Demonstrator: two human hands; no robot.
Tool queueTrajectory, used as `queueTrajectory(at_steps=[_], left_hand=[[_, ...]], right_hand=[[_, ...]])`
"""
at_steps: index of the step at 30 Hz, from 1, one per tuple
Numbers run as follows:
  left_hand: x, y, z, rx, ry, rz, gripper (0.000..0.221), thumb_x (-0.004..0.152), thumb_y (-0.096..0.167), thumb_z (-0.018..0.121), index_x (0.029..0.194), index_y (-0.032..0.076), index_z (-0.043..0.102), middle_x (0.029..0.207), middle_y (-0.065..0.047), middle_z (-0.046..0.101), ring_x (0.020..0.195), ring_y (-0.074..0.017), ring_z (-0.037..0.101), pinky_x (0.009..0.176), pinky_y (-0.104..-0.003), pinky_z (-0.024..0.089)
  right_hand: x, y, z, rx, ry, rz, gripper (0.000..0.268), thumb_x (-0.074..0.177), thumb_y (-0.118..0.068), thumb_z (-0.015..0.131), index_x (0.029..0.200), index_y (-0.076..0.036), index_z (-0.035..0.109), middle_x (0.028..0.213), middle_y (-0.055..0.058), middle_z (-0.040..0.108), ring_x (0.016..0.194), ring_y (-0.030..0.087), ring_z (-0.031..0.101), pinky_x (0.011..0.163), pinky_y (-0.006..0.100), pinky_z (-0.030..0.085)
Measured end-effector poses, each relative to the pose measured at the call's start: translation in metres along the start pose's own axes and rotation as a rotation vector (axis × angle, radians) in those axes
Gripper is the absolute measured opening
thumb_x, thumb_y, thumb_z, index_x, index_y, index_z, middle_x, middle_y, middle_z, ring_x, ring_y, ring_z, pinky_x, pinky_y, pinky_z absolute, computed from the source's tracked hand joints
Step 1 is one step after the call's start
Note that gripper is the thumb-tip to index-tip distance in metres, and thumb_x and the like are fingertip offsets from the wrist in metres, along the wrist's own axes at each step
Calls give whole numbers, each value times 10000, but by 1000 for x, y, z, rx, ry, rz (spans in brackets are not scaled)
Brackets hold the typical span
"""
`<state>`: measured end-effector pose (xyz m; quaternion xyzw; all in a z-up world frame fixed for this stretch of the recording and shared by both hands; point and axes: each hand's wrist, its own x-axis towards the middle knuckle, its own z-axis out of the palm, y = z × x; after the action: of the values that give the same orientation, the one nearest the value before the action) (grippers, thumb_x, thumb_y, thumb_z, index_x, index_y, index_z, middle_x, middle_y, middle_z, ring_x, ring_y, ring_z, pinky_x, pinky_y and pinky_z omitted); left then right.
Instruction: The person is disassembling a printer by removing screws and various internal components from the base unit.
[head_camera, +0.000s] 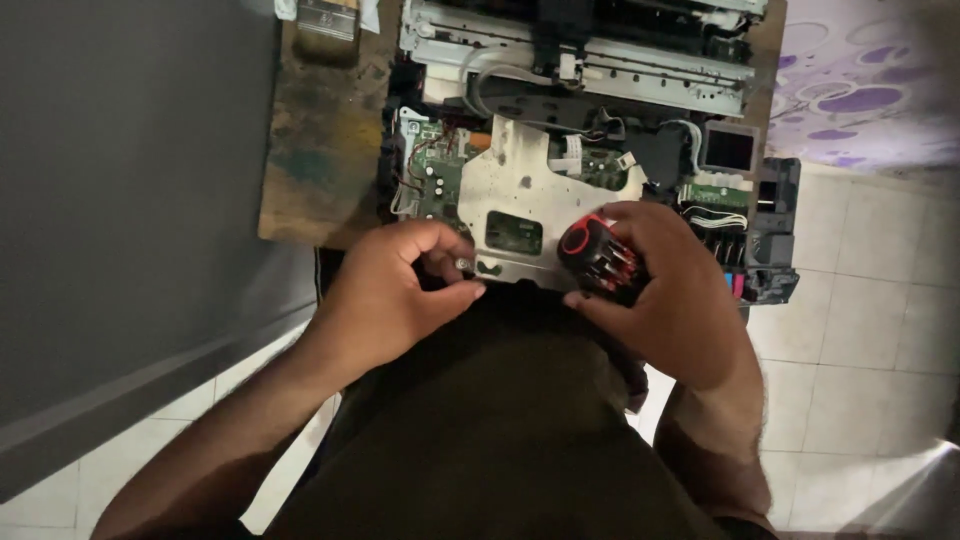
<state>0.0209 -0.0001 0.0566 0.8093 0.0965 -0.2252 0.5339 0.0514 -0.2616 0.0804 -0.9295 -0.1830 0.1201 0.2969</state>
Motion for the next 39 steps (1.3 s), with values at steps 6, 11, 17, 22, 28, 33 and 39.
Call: queueTrajectory(at_steps=[6, 11, 17, 22, 28, 33, 39], left_hand=[[0, -1, -5, -59, -11, 99, 169, 882, 280, 766, 956, 135, 813, 762, 62, 715, 688, -42, 611, 610, -234, 478], [3, -2, -6, -140, -83, 67, 163, 914, 254, 738, 961, 112, 804, 789, 21, 755, 695, -63, 630, 614, -235, 489], [5, -8, -4, -212, -120, 54, 139, 945, 204, 702, 929, 105, 799, 818, 12, 796, 631, -38, 563, 584, -221, 442], [-1, 4, -2, -205, -125, 69, 152, 940, 213, 706, 901, 106, 807, 825, 15, 794, 643, -46, 592, 608, -230, 473], [-5, 8, -1, -130, -77, 87, 144, 911, 209, 714, 949, 116, 818, 851, 7, 841, 825, -79, 765, 785, -254, 561], [-4, 6, 5, -188, -99, 112, 126, 919, 164, 719, 870, 92, 810, 805, -27, 826, 784, -104, 763, 726, -276, 576], [-3, -2, 12, -159, -135, 91, 81, 881, 164, 782, 871, 102, 833, 791, 2, 824, 702, -60, 706, 630, -233, 530]], right_hand=[[-10, 12, 5, -49, 9, 122, 571, 695, -272, 960, 1128, -88, 637, 1081, 87, 607, 934, 245, 622, 793, 361, 484], [-14, 17, 3, -1, 86, 94, 520, 760, -276, 913, 1138, -40, 646, 1062, 121, 638, 936, 272, 628, 805, 375, 491], [-24, 30, 0, -14, 24, 435, 363, 822, -323, 857, 998, -97, 634, 852, 46, 596, 738, 215, 534, 661, 370, 414], [-28, 30, -3, 37, 22, 457, 254, 851, -280, 847, 920, -105, 676, 716, 14, 568, 659, 161, 466, 614, 336, 376], [-31, 23, -13, 215, -18, 521, 431, 801, -200, 842, 1220, -144, 762, 817, -3, 748, 724, 97, 626, 660, 251, 468], [-36, 44, -11, 252, 85, 476, 362, 749, -196, 880, 1081, -135, 749, 806, -29, 646, 696, 100, 505, 620, 248, 398], [-39, 52, -6, 325, 115, 383, 279, 802, -159, 872, 1013, -137, 690, 692, -56, 513, 642, 89, 434, 604, 253, 348]])
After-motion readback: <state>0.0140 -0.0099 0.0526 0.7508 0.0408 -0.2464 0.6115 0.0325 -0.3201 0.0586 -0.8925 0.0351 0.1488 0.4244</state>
